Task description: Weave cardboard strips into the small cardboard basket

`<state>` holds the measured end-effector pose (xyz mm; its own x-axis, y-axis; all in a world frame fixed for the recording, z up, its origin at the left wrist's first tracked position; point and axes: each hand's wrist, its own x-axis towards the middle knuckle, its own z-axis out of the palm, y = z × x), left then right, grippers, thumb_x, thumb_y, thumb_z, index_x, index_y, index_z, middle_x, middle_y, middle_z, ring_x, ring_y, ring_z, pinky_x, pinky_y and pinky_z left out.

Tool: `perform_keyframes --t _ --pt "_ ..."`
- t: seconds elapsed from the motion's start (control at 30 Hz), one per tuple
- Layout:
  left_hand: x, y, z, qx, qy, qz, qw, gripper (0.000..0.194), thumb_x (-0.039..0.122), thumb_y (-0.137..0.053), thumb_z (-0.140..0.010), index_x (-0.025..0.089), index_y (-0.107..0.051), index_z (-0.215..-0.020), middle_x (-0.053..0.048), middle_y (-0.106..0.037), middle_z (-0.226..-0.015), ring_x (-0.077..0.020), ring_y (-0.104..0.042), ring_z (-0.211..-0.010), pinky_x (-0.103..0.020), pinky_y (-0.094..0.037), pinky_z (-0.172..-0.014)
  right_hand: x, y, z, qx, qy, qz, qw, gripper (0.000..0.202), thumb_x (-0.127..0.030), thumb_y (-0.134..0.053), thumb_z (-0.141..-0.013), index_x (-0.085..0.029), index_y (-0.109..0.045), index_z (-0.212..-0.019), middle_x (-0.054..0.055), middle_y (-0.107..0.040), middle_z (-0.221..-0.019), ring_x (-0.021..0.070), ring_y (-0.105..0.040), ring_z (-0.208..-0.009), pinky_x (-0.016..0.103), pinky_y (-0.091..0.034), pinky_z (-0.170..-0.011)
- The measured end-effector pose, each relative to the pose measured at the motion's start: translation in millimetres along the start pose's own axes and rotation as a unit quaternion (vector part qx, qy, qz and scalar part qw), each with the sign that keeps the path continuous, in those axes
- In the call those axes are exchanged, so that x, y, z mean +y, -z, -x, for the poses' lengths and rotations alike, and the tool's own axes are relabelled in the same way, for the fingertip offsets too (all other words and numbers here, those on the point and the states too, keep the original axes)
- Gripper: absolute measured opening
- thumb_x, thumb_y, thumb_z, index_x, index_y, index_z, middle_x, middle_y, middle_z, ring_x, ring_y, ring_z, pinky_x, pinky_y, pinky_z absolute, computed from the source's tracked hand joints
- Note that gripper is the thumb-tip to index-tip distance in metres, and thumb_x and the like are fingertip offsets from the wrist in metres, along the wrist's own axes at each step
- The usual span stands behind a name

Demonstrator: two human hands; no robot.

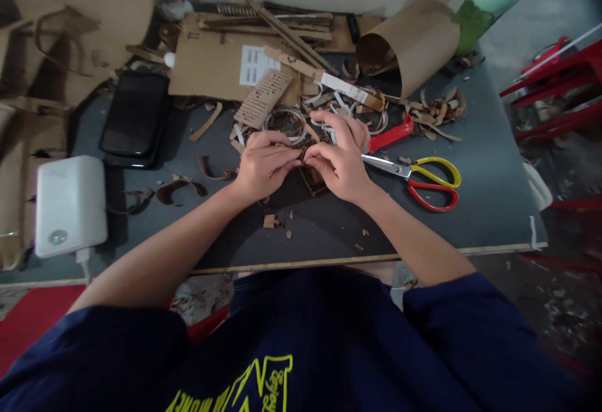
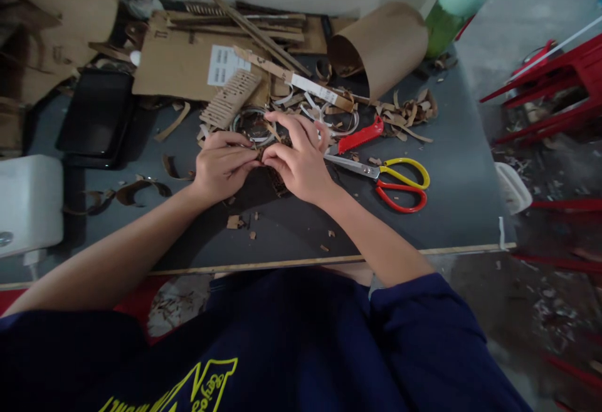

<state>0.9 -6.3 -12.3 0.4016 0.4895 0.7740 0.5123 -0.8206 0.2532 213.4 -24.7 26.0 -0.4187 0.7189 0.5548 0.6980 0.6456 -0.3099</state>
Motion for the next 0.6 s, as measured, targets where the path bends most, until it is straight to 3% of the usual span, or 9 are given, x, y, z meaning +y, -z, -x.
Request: perform_keyframes --t 0.27,0.43,0.6 --pt "4 6.9 -3 -0.061 0.058 0.000 0.997 0.028 0.039 -0.054 -0.099 0.023 -0.075 -0.089 -0.004 -0.076 -0.076 -0.0215 -0.068 -0.094 -0.039 -0.049 -0.084 9 -1 -1 -0.040 0.016 -0.065 0.997 0.028 -0.041 -0.050 -0.101 -0.026 -0.071 -0.090 0.007 -0.053 -0.149 0.0304 -0.046 -0.137 0.056 -0.035 -0.112" --pt "7 12.7 -9 -0.039 0.075 0.008 0.996 0.027 0.035 -0.055 -0.099 0.021 -0.075 -0.087 -0.003 -0.075 -0.076 -0.0196 -0.068 -0.094 -0.036 -0.051 -0.086 16 7 -6 -0.030 0.001 -0.092 0.995 0.029 -0.044 -0.050 -0.100 -0.026 -0.071 -0.090 0.005 -0.055 -0.147 0.0302 -0.046 -0.138 0.056 -0.033 -0.117" --pt "9 14.3 -11 -0.015 0.097 0.038 0.994 0.023 0.030 -0.056 -0.098 0.020 -0.076 -0.091 -0.002 -0.076 -0.078 -0.0181 -0.068 -0.091 -0.033 -0.053 -0.086 15 12 -9 0.023 -0.017 -0.108 0.994 0.023 -0.042 -0.058 -0.097 -0.028 -0.072 -0.086 0.006 -0.061 -0.140 0.0285 -0.052 -0.133 0.054 -0.035 -0.117"
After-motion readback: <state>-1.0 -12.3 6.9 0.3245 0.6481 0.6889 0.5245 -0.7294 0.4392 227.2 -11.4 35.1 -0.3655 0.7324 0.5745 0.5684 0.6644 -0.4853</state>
